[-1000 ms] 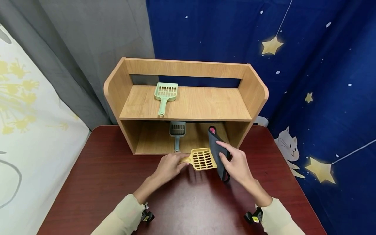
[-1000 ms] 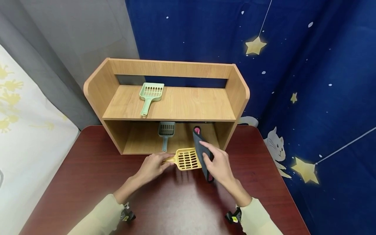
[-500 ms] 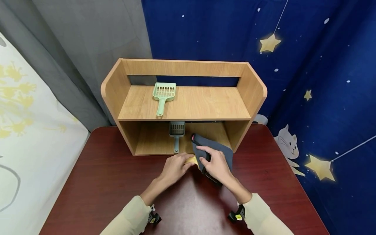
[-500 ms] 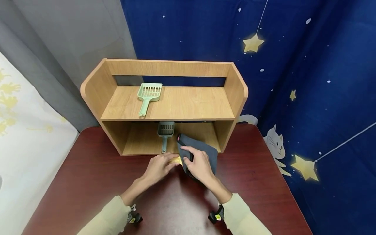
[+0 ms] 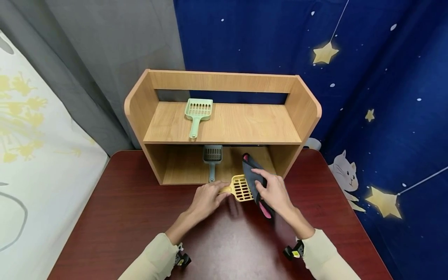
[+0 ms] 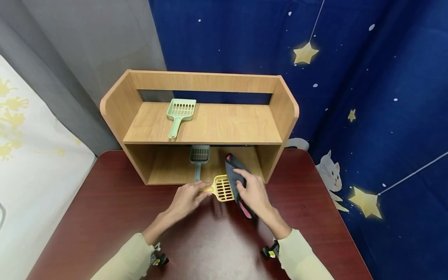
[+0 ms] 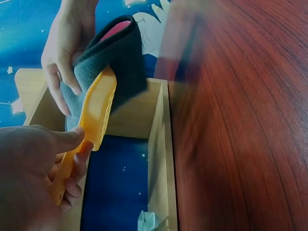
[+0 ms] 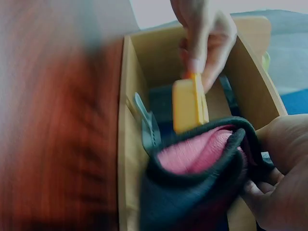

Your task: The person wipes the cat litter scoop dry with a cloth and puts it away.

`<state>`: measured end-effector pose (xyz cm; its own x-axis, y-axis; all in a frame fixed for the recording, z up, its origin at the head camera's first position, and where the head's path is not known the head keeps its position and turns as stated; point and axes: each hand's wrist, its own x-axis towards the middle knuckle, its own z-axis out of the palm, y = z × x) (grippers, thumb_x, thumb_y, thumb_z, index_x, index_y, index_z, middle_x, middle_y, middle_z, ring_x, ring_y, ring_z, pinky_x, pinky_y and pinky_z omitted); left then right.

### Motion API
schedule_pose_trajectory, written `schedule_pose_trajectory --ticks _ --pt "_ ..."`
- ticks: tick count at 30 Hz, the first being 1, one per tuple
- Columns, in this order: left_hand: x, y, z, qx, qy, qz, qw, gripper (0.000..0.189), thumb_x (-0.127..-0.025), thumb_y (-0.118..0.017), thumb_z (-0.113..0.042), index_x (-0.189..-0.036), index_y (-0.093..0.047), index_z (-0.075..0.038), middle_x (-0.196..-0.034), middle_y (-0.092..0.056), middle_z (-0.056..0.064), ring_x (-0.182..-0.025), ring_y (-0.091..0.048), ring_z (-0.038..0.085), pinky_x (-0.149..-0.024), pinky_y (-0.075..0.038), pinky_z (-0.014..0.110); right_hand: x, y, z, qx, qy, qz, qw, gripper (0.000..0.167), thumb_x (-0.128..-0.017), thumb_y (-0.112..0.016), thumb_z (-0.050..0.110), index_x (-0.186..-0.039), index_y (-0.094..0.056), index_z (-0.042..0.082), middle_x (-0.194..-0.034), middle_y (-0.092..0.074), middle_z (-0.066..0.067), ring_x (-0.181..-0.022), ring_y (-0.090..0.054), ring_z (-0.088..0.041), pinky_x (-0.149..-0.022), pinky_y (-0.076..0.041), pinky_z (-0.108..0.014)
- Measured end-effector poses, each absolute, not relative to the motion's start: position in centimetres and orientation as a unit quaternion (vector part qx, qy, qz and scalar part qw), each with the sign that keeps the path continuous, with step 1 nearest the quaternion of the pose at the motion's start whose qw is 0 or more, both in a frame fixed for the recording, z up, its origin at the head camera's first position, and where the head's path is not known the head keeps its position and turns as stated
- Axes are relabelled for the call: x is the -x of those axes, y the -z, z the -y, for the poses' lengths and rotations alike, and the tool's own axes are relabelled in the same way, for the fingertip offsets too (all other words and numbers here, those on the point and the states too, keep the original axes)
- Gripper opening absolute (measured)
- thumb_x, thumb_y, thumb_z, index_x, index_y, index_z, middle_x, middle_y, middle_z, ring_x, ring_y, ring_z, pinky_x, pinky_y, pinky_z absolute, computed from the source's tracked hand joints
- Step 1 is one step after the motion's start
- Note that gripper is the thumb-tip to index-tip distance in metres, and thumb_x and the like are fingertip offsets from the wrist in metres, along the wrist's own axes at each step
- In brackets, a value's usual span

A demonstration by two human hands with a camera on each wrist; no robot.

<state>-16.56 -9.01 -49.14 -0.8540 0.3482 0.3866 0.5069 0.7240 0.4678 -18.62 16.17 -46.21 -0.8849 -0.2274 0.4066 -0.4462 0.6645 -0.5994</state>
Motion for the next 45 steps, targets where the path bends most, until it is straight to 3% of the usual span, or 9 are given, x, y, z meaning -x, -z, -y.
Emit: schedule_pose_trajectory --ticks 3,7,10,19,24,27,31,37,45 --pt "16.6 49.0 9.2 0.233 0.286 0.92 0.135 0.033 -0.094 -0.082 -0.02 -0.124 -0.078 -0.007 -0.117 -0.079 0.005 -0.1 -0.076 0.027 -0.072 -0.06 0.047 18.8 46.0 -16.8 -0.179 -0.371 0.897 0.159 0.045 -0.088 -0.075 -0.002 -0.131 -0.075 0.013 -0.05 -0.047 0.006 -0.037 -0.031 0.005 -0.038 -0.029 -0.02" --pt "16.7 49.0 9.2 0.233 0.288 0.919 0.135 0.033 -0.093 -0.082 -0.021 -0.123 -0.079 -0.008 -0.117 -0.079 0.005 -0.101 -0.076 0.026 -0.072 -0.059 0.046 18.7 46.4 -16.3 -0.188 -0.372 0.897 0.146 0.044 -0.088 -0.075 -0.002 -0.13 -0.076 0.013 -0.052 -0.056 0.001 -0.037 -0.032 0.005 -0.039 -0.032 -0.021" --pt "16.8 49.1 8.9 0.237 0.291 0.917 0.135 0.032 -0.094 -0.082 -0.022 -0.123 -0.079 -0.009 -0.117 -0.079 0.005 -0.102 -0.076 0.026 -0.073 -0.059 0.046 18.3 46.7 -15.0 -0.199 -0.371 0.898 0.126 0.043 -0.088 -0.076 0.0 -0.129 -0.076 0.013 -0.068 -0.069 -0.003 -0.04 -0.031 0.006 -0.043 -0.035 -0.021" --pt "16.6 49.0 8.1 0.245 0.297 0.912 0.141 0.03 -0.094 -0.082 -0.022 -0.12 -0.08 -0.009 -0.111 -0.079 0.004 -0.089 -0.075 0.022 -0.069 -0.059 0.042 17.6 46.1 -12.6 -0.206 -0.443 0.867 0.095 0.042 -0.094 -0.074 0.001 -0.133 -0.075 0.017 -0.074 -0.074 -0.009 -0.04 -0.058 0.0 -0.042 -0.05 -0.024" --pt "16.5 49.0 8.1 0.24 0.304 0.912 0.137 0.031 -0.094 -0.082 -0.022 -0.122 -0.079 -0.009 -0.114 -0.079 0.004 -0.095 -0.076 0.024 -0.072 -0.059 0.044 18.1 46.1 -14.1 -0.218 -0.374 0.895 0.107 0.042 -0.091 -0.073 0.0 -0.13 -0.076 0.014 -0.074 -0.071 -0.003 -0.041 -0.036 0.008 -0.044 -0.039 -0.021" --pt "16.4 49.0 8.2 0.241 0.305 0.91 0.142 0.032 -0.093 -0.082 -0.021 -0.122 -0.079 -0.009 -0.116 -0.079 0.005 -0.099 -0.076 0.025 -0.073 -0.059 0.045 18.5 46.1 -15.8 -0.205 -0.345 0.906 0.133 0.042 -0.088 -0.072 0.0 -0.128 -0.077 0.013 -0.061 -0.059 0.005 -0.042 -0.029 0.006 -0.043 -0.033 -0.023" --pt "16.5 49.0 8.6 0.248 0.299 0.908 0.156 0.032 -0.092 -0.083 -0.02 -0.121 -0.079 -0.007 -0.115 -0.079 0.007 -0.096 -0.077 0.026 -0.069 -0.059 0.042 18.8 45.7 -18.1 -0.172 -0.349 0.906 0.165 0.041 -0.088 -0.073 -0.001 -0.126 -0.078 0.013 -0.051 -0.049 0.008 -0.037 -0.038 0.005 -0.039 -0.036 -0.021" --pt "16.8 48.8 9.0 0.252 0.298 0.909 0.145 0.032 -0.092 -0.083 -0.019 -0.121 -0.079 -0.006 -0.113 -0.079 0.008 -0.093 -0.076 0.027 -0.069 -0.059 0.044 18.9 45.4 -20.2 -0.136 -0.385 0.899 0.16 0.041 -0.088 -0.077 -0.002 -0.125 -0.078 0.016 -0.051 -0.04 0.01 -0.04 -0.033 0.001 -0.041 -0.033 -0.021" --pt "17.2 48.4 10.2 0.222 0.31 0.915 0.131 0.032 -0.091 -0.084 -0.016 -0.12 -0.079 -0.003 -0.109 -0.079 0.009 -0.081 -0.073 0.02 -0.068 -0.058 0.043 18.5 45.7 -21.9 -0.104 -0.44 0.876 0.169 0.038 -0.09 -0.08 0.0 -0.125 -0.078 0.017 -0.068 -0.065 -0.003 -0.056 -0.054 -0.005 -0.051 -0.044 -0.018"
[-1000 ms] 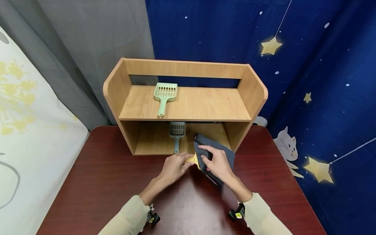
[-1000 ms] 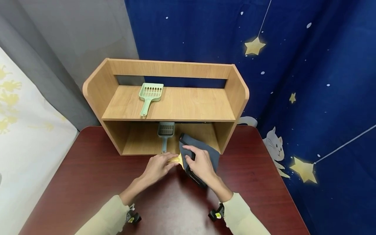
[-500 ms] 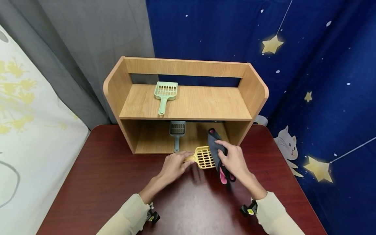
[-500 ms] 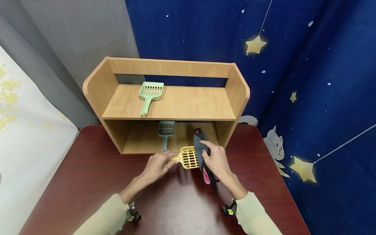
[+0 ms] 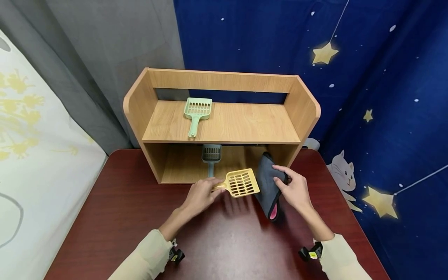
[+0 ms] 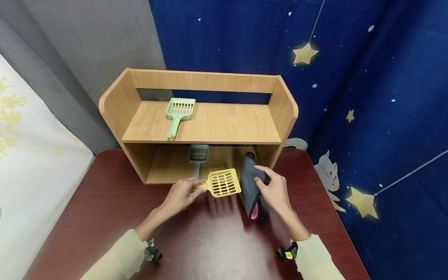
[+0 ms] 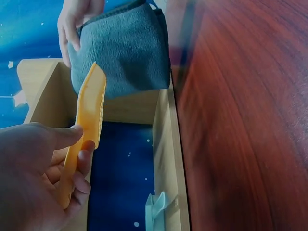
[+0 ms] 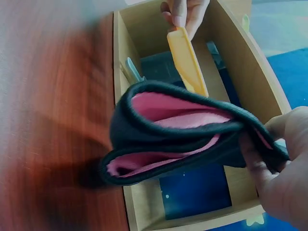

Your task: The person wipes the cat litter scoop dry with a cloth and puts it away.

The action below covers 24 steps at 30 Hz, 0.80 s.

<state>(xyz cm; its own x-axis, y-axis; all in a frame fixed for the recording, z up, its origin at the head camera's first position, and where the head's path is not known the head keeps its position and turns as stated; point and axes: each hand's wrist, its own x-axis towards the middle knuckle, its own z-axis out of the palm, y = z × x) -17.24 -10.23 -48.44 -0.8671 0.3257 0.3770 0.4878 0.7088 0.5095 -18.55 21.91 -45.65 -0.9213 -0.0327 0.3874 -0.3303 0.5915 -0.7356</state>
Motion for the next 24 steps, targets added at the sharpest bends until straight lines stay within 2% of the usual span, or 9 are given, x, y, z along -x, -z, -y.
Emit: schedule_pose_trajectory --ticks 3,6,9,14,18,21,24 --pt "17.4 48.2 10.5 0.214 0.317 0.914 0.137 0.032 -0.09 -0.085 -0.015 -0.119 -0.079 0.0 -0.108 -0.079 0.011 -0.082 -0.073 0.021 -0.068 -0.058 0.042 17.8 46.0 -22.1 -0.094 -0.474 0.856 0.184 0.04 -0.09 -0.081 0.001 -0.126 -0.078 0.018 -0.085 -0.076 -0.009 -0.063 -0.062 -0.003 -0.057 -0.049 -0.014" --pt "17.7 48.0 10.6 0.206 0.328 0.912 0.138 0.033 -0.091 -0.085 -0.013 -0.119 -0.078 0.001 -0.108 -0.079 0.014 -0.081 -0.072 0.024 -0.067 -0.058 0.043 16.9 46.5 -21.5 -0.085 -0.496 0.839 0.205 0.042 -0.09 -0.082 0.001 -0.128 -0.077 0.019 -0.092 -0.078 -0.012 -0.061 -0.063 -0.003 -0.057 -0.049 -0.014" --pt "17.9 47.9 10.4 0.199 0.333 0.911 0.141 0.033 -0.091 -0.084 -0.014 -0.119 -0.078 0.001 -0.109 -0.078 0.016 -0.079 -0.071 0.025 -0.066 -0.057 0.043 16.1 46.9 -20.5 -0.074 -0.508 0.826 0.233 0.044 -0.089 -0.083 -0.001 -0.128 -0.077 0.018 -0.086 -0.077 -0.013 -0.055 -0.058 -0.004 -0.053 -0.046 -0.014" --pt "18.0 47.6 9.6 0.188 0.353 0.904 0.152 0.032 -0.092 -0.083 -0.015 -0.119 -0.078 0.001 -0.107 -0.079 0.017 -0.077 -0.07 0.026 -0.067 -0.056 0.045 14.7 46.0 -17.5 -0.072 -0.522 0.81 0.257 0.044 -0.085 -0.082 -0.009 -0.126 -0.077 0.007 -0.074 -0.073 -0.014 -0.052 -0.055 -0.003 -0.052 -0.042 -0.012" --pt "18.0 47.5 8.6 0.172 0.378 0.895 0.16 0.031 -0.091 -0.084 -0.014 -0.118 -0.079 0.0 -0.105 -0.079 0.017 -0.081 -0.072 0.027 -0.07 -0.057 0.046 13.6 45.3 -14.9 -0.09 -0.538 0.794 0.269 0.043 -0.083 -0.081 -0.014 -0.123 -0.076 -0.001 -0.073 -0.071 -0.016 -0.054 -0.057 -0.004 -0.054 -0.045 -0.012" --pt "18.0 47.6 7.9 0.161 0.391 0.891 0.163 0.03 -0.091 -0.084 -0.014 -0.117 -0.08 0.001 -0.106 -0.079 0.017 -0.085 -0.074 0.029 -0.071 -0.058 0.046 13.4 46.3 -13.4 -0.107 -0.534 0.787 0.289 0.043 -0.081 -0.082 -0.014 -0.122 -0.076 0.0 -0.063 -0.064 -0.011 -0.05 -0.053 -0.002 -0.053 -0.046 -0.014" --pt "18.1 47.6 7.2 0.155 0.398 0.889 0.165 0.03 -0.092 -0.083 -0.014 -0.117 -0.079 0.001 -0.109 -0.079 0.018 -0.09 -0.075 0.029 -0.073 -0.059 0.045 13.5 48.1 -12.6 -0.134 -0.514 0.79 0.307 0.045 -0.08 -0.085 -0.009 -0.122 -0.077 0.005 -0.05 -0.05 0.0 -0.044 -0.043 0.003 -0.046 -0.039 -0.015"
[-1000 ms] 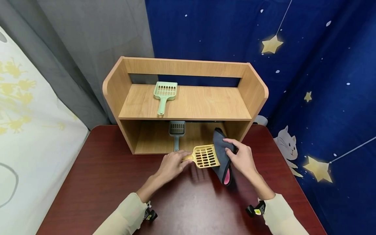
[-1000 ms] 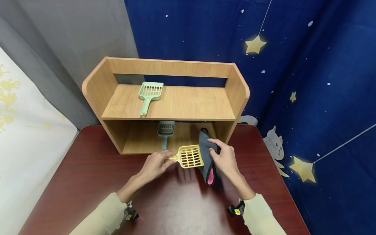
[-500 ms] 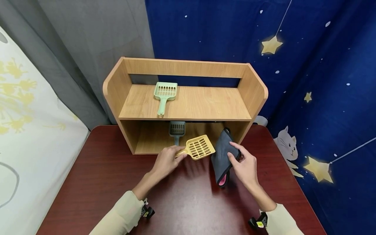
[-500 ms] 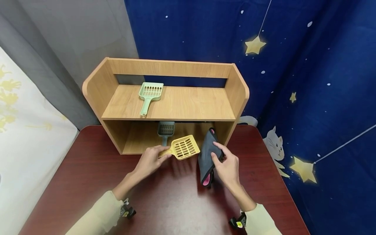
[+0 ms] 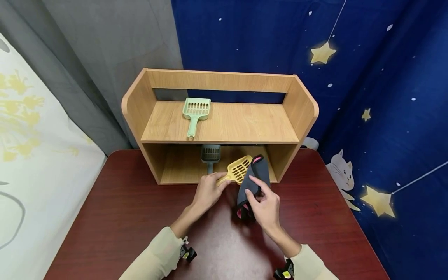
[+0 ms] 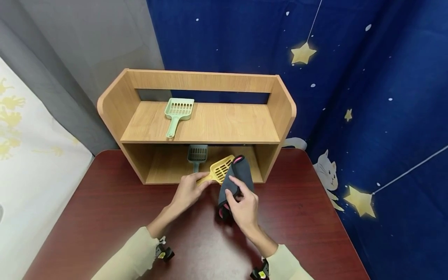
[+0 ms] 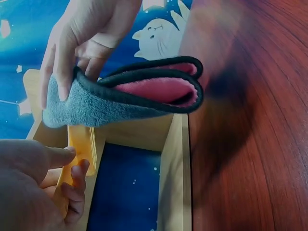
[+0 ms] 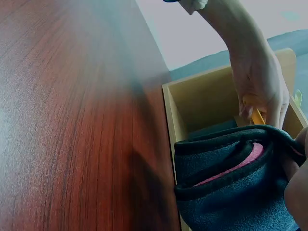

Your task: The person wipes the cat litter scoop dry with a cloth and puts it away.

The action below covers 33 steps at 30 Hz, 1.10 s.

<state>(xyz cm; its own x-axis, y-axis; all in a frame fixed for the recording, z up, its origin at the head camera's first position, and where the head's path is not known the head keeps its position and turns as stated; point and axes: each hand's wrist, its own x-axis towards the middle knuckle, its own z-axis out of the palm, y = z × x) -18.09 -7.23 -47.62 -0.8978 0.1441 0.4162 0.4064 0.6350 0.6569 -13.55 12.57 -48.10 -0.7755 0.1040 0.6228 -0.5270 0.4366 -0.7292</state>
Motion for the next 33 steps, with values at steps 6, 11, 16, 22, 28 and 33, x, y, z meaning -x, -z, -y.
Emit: schedule_pose_trajectory --ticks 6,11,16,22,28,33 --pt "18.1 47.7 6.9 0.148 0.408 0.886 0.162 0.031 -0.092 -0.082 -0.014 -0.118 -0.078 0.003 -0.113 -0.079 0.018 -0.098 -0.076 0.03 -0.078 -0.059 0.045 14.7 49.7 -13.1 -0.16 -0.5 0.791 0.313 0.043 -0.083 -0.087 0.001 -0.124 -0.078 0.011 -0.062 -0.068 -0.001 -0.045 -0.051 0.004 -0.043 -0.042 -0.014" --pt "17.8 47.7 7.5 0.15 0.413 0.884 0.157 0.031 -0.093 -0.082 -0.013 -0.119 -0.078 0.003 -0.112 -0.079 0.018 -0.095 -0.075 0.031 -0.078 -0.058 0.045 16.4 48.8 -15.4 -0.117 -0.498 0.793 0.331 0.042 -0.084 -0.085 -0.002 -0.123 -0.079 0.013 -0.08 -0.077 -0.01 -0.054 -0.06 0.0 -0.052 -0.047 -0.012" --pt "17.6 47.6 8.0 0.144 0.424 0.882 0.147 0.031 -0.093 -0.082 -0.013 -0.119 -0.078 0.002 -0.111 -0.079 0.017 -0.093 -0.074 0.03 -0.078 -0.058 0.044 16.6 46.5 -16.1 -0.104 -0.503 0.79 0.334 0.042 -0.082 -0.082 -0.012 -0.121 -0.079 0.004 -0.079 -0.076 -0.017 -0.056 -0.06 -0.002 -0.055 -0.045 -0.01" --pt "17.7 47.8 7.6 0.144 0.425 0.88 0.157 0.031 -0.093 -0.082 -0.012 -0.119 -0.078 0.004 -0.111 -0.079 0.017 -0.088 -0.072 0.025 -0.075 -0.058 0.041 16.0 47.1 -14.9 -0.127 -0.51 0.786 0.325 0.042 -0.081 -0.083 -0.01 -0.12 -0.079 0.006 -0.065 -0.07 -0.011 -0.048 -0.054 -0.001 -0.049 -0.041 -0.011" --pt "18.0 47.8 7.0 0.151 0.426 0.879 0.151 0.03 -0.095 -0.08 -0.012 -0.12 -0.077 0.003 -0.112 -0.079 0.017 -0.095 -0.075 0.029 -0.079 -0.059 0.043 13.9 46.1 -12.6 -0.189 -0.531 0.772 0.295 0.04 -0.077 -0.081 -0.018 -0.114 -0.077 -0.003 -0.058 -0.067 -0.011 -0.043 -0.056 -0.005 -0.044 -0.042 -0.014" --pt "18.0 47.5 6.9 0.154 0.43 0.878 0.144 0.03 -0.095 -0.079 -0.011 -0.12 -0.077 0.004 -0.113 -0.078 0.018 -0.099 -0.075 0.032 -0.082 -0.059 0.046 13.6 45.8 -12.7 -0.211 -0.52 0.771 0.301 0.039 -0.076 -0.081 -0.018 -0.112 -0.077 -0.005 -0.068 -0.072 -0.014 -0.045 -0.058 -0.009 -0.046 -0.044 -0.015"
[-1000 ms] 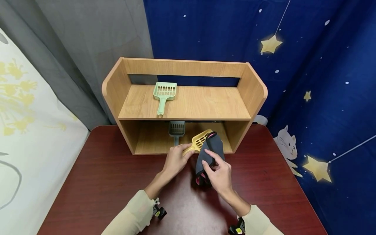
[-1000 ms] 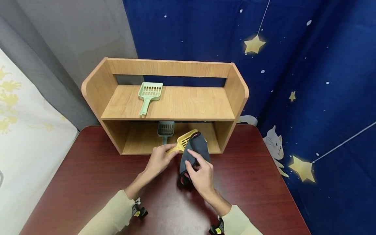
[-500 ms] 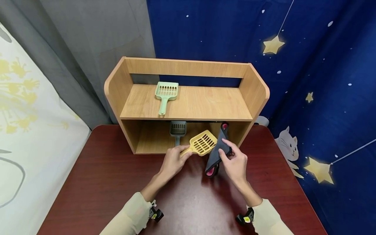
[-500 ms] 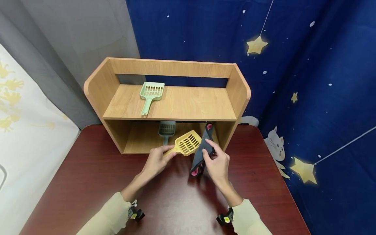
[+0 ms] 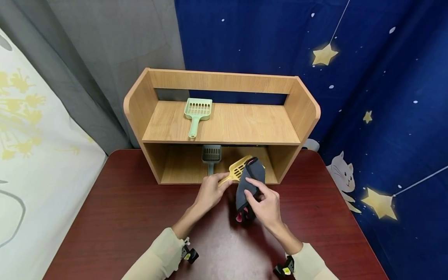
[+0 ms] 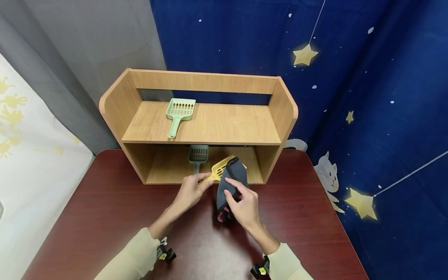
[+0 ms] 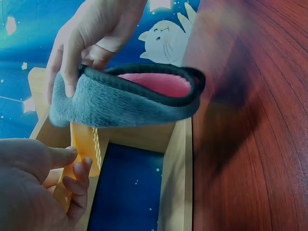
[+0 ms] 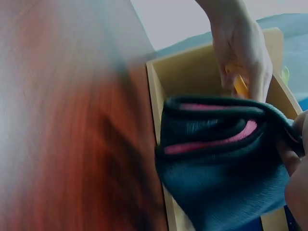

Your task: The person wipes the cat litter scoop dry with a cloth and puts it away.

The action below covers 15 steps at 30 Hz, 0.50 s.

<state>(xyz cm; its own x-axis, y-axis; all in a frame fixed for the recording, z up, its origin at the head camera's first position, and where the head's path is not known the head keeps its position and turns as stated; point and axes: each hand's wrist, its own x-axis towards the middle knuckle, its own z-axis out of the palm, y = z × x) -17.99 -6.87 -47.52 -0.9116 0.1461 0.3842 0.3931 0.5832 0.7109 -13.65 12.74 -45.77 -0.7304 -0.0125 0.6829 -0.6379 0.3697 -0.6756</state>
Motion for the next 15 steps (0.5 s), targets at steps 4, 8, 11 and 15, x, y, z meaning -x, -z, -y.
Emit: schedule_pose_trajectory --ticks 4,8,11,15 --pt "17.8 47.5 7.2 0.154 0.428 0.879 0.143 0.031 -0.094 -0.08 -0.012 -0.121 -0.077 0.004 -0.116 -0.078 0.019 -0.104 -0.075 0.032 -0.085 -0.059 0.047 14.6 45.5 -13.9 -0.182 -0.504 0.776 0.332 0.039 -0.076 -0.081 -0.018 -0.113 -0.077 -0.005 -0.068 -0.07 -0.016 -0.043 -0.05 -0.006 -0.045 -0.039 -0.012" --pt "17.6 47.6 7.6 0.151 0.427 0.88 0.141 0.032 -0.095 -0.08 -0.011 -0.122 -0.076 0.004 -0.116 -0.077 0.019 -0.1 -0.074 0.029 -0.083 -0.059 0.045 15.7 44.9 -15.3 -0.147 -0.502 0.782 0.339 0.039 -0.079 -0.08 -0.017 -0.116 -0.077 -0.004 -0.079 -0.074 -0.021 -0.049 -0.056 -0.005 -0.049 -0.04 -0.011" --pt "17.5 47.7 7.8 0.15 0.433 0.878 0.137 0.031 -0.095 -0.079 -0.01 -0.122 -0.076 0.005 -0.116 -0.077 0.02 -0.096 -0.073 0.026 -0.081 -0.059 0.044 16.1 44.7 -15.7 -0.146 -0.508 0.783 0.327 0.039 -0.081 -0.08 -0.017 -0.118 -0.077 -0.004 -0.082 -0.075 -0.022 -0.051 -0.058 -0.003 -0.049 -0.041 -0.011" --pt "17.5 47.9 7.7 0.148 0.441 0.875 0.136 0.032 -0.095 -0.078 -0.009 -0.123 -0.075 0.006 -0.118 -0.077 0.021 -0.097 -0.073 0.026 -0.083 -0.059 0.045 15.7 44.9 -15.0 -0.166 -0.515 0.782 0.31 0.039 -0.08 -0.08 -0.017 -0.117 -0.077 -0.004 -0.073 -0.073 -0.018 -0.047 -0.053 -0.001 -0.047 -0.04 -0.012"
